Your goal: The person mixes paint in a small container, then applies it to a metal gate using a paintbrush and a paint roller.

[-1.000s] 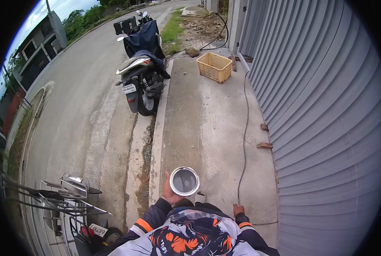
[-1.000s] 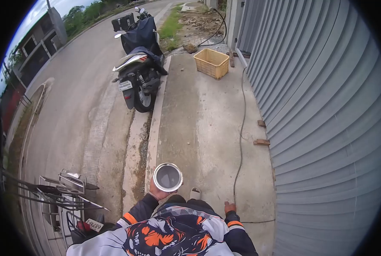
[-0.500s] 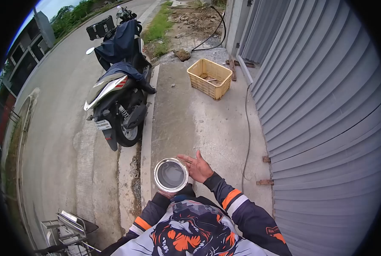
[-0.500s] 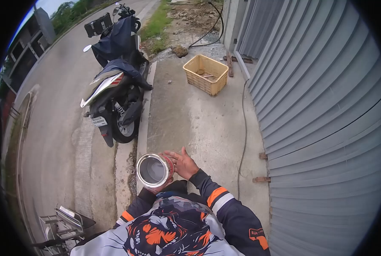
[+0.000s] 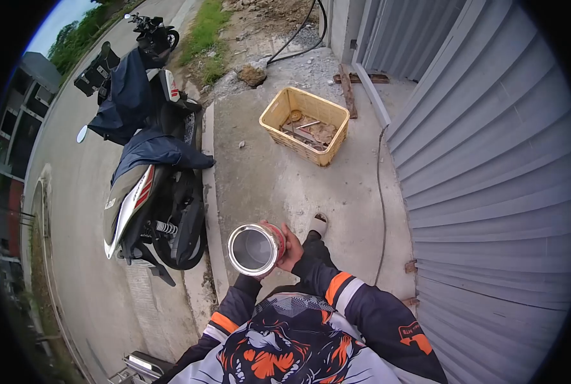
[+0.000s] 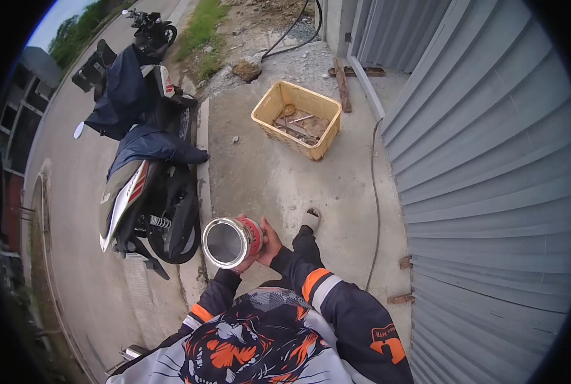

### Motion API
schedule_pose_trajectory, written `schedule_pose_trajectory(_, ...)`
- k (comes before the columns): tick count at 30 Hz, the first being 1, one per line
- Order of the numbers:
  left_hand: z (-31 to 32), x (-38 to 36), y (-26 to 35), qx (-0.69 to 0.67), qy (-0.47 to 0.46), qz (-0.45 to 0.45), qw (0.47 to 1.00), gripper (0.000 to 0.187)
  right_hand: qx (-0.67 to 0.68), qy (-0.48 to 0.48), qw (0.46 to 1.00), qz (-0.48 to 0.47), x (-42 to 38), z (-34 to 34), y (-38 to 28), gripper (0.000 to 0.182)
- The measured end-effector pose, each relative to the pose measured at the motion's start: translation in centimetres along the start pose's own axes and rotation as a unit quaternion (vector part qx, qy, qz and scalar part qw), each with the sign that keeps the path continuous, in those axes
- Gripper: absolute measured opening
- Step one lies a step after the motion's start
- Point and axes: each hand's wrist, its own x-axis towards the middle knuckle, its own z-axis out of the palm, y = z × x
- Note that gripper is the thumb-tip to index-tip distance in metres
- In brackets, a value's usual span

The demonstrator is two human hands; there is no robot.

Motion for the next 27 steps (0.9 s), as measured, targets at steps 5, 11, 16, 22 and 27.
schedule_pose_trajectory(5,5.9,11.2,5.3,-0.06,0.096,0.033,0.993,0.08,0.014,0.062,0.998,-0.002,8.2,1.9,-8.9,0.047)
schedule_pose_trajectory(11,6.2,24.3,12.4,-0.06,0.179,-0.01,0.982,0.088,-0.18,0.272,0.944,-0.048,15.3,7.1,-19.7,0.069)
schedule_pose_trajectory(16,1.6,35.8,17.8,-0.094,0.195,-0.047,0.975,0.091,-0.284,0.346,0.89,-0.086,19.5,1.3,-30.6,0.083)
schedule_pose_trajectory(22,-6.1,50.3,29.5,-0.086,0.216,-0.134,0.963,0.098,-0.26,0.591,0.755,-0.118,19.0,-10.5,-40.9,0.043)
schedule_pose_trajectory(27,-9.2,56.0,34.8,-0.11,0.232,-0.127,0.958,0.095,-0.325,0.602,0.729,-0.001,21.9,-10.5,-42.7,0.037)
